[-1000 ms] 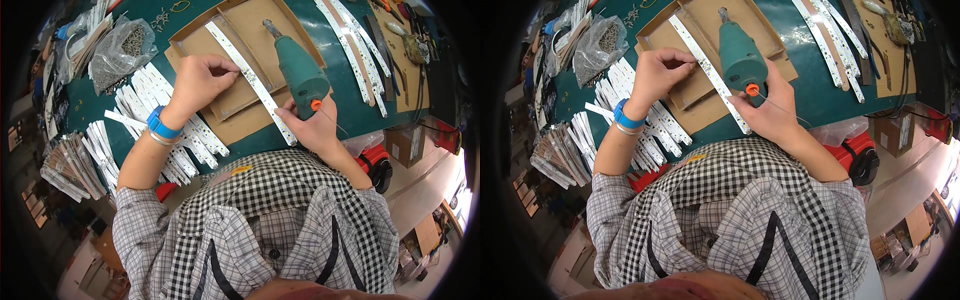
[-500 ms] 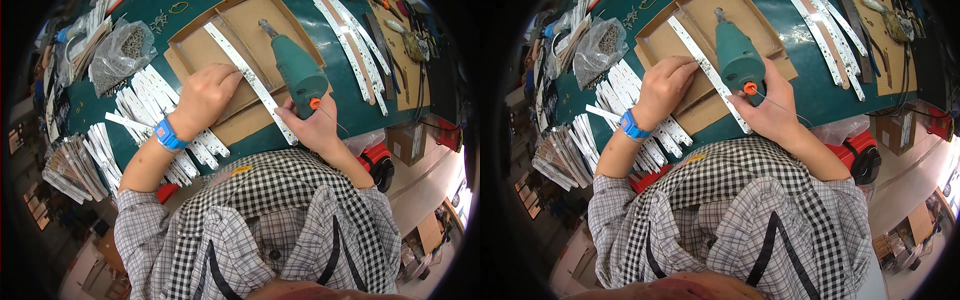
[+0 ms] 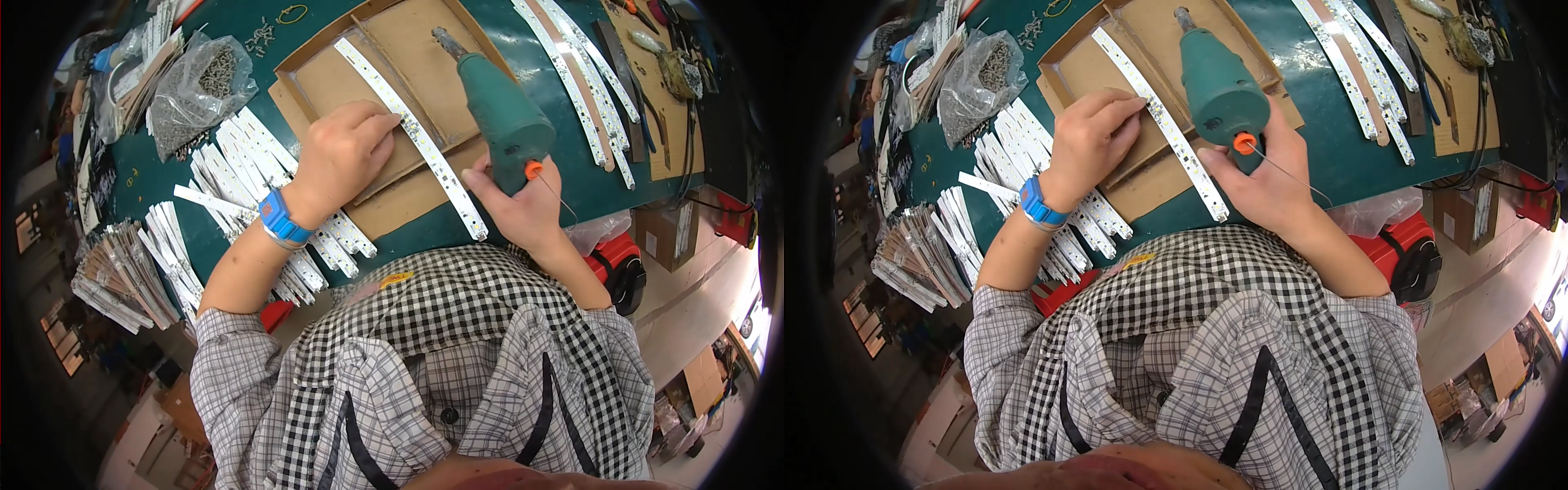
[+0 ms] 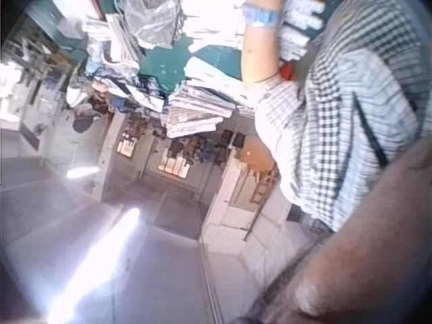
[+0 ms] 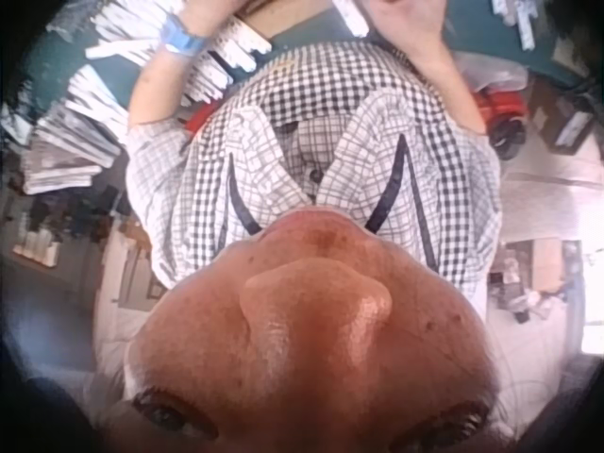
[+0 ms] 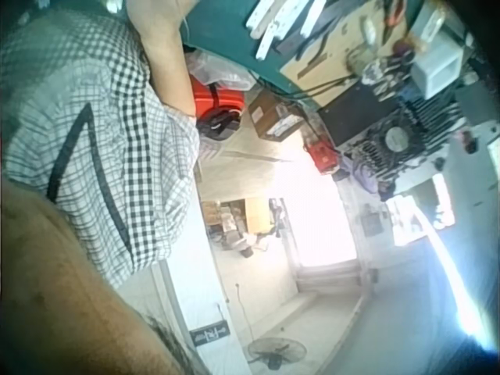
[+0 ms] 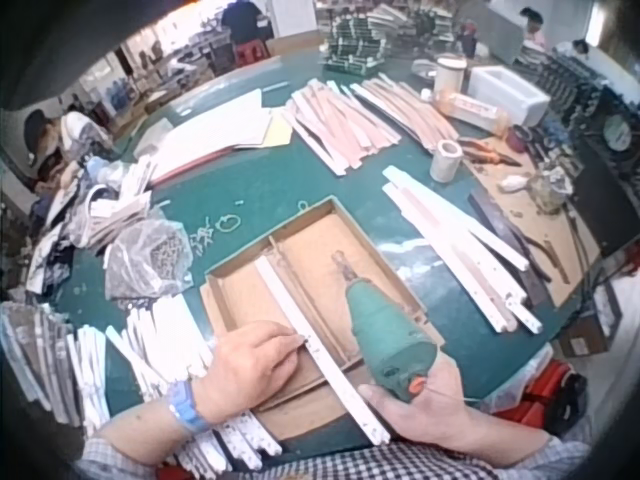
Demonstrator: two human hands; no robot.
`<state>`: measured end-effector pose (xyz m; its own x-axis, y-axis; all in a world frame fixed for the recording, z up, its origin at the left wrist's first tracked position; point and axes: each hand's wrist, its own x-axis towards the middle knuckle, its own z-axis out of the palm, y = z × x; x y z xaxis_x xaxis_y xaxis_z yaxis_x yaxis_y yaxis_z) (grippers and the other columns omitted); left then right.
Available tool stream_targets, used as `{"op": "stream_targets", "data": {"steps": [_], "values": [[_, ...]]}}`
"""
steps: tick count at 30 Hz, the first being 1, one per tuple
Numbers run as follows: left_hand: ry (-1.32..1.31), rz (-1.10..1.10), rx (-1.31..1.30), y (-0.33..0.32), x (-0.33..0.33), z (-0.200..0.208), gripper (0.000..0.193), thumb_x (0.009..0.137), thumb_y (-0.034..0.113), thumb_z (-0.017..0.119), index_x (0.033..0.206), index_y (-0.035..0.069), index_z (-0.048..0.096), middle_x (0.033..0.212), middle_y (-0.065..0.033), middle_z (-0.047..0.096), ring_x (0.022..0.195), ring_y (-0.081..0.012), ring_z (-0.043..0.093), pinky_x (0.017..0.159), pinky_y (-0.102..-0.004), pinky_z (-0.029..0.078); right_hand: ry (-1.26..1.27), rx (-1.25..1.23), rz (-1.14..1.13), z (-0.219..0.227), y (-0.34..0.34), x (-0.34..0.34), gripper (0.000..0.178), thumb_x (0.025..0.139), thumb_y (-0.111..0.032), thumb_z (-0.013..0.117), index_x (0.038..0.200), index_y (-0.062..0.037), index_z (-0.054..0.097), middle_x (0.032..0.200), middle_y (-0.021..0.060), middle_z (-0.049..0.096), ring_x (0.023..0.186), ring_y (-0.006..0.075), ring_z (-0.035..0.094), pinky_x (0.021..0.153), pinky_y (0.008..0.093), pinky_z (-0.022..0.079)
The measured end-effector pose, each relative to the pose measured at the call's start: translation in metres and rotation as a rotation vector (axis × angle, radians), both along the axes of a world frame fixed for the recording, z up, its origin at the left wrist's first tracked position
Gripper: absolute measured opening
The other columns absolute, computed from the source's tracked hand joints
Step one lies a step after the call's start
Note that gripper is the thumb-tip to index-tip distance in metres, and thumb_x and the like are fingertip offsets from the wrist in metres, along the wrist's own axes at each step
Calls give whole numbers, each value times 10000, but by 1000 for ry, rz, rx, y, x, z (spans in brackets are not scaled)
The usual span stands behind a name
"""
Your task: Soldering wires to LED light strips on an assembly line.
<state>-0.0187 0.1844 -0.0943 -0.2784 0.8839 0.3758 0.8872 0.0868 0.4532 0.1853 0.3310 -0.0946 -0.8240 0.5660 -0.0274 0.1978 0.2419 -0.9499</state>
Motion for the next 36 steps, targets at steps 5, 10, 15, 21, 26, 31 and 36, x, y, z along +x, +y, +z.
{"op": "stream_targets", "data": {"steps": [5,10,15,21,26,31,36], "values": [[-275,137,-33,-6,1,-1,119,782,21,719,899,32,740,852,-112,730,726,-245,710,659,-316,572,134,-591,-60,30,15,22,456,793,-54,770,1183,52,558,941,98,655,655,158,637,562,265,527],[-271,115,-57,-8,-3,-3,110,798,11,733,906,16,748,871,-104,749,756,-190,732,680,-272,577,152,-542,12,48,27,36,635,796,-120,748,1298,145,463,1022,192,585,541,161,557,455,259,467],[-312,138,-45,-8,-3,-8,105,793,8,734,896,14,753,873,-99,750,761,-193,732,688,-273,579,46,-542,47,47,27,36,615,787,-141,774,1260,124,484,877,148,568,540,161,582,459,252,465],[-311,132,-32,-8,-4,-7,104,791,3,730,892,12,753,871,-94,750,760,-188,731,690,-276,580,-38,-640,129,45,36,40,527,796,-24,746,1247,103,505,1021,153,614,674,132,605,533,246,527],[-346,143,-46,-8,-3,-7,102,789,-3,729,887,11,752,867,-89,750,756,-179,727,691,-273,577,-90,-634,138,45,39,41,469,803,-38,735,1193,102,516,857,124,602,588,144,603,519,249,514],[-344,144,-40,-9,-3,-8,100,784,-7,730,880,10,751,864,-89,749,756,-178,726,694,-270,576,-48,-666,153,43,43,42,498,797,-61,743,1204,107,510,864,141,606,558,150,599,490,255,505],[-326,126,-38,-9,-4,-8,102,784,-2,733,884,8,749,868,-91,749,758,-181,727,695,-269,575,129,-635,24,52,38,33,740,769,-202,777,1303,151,406,810,112,542,476,155,566,410,227,455]]}}
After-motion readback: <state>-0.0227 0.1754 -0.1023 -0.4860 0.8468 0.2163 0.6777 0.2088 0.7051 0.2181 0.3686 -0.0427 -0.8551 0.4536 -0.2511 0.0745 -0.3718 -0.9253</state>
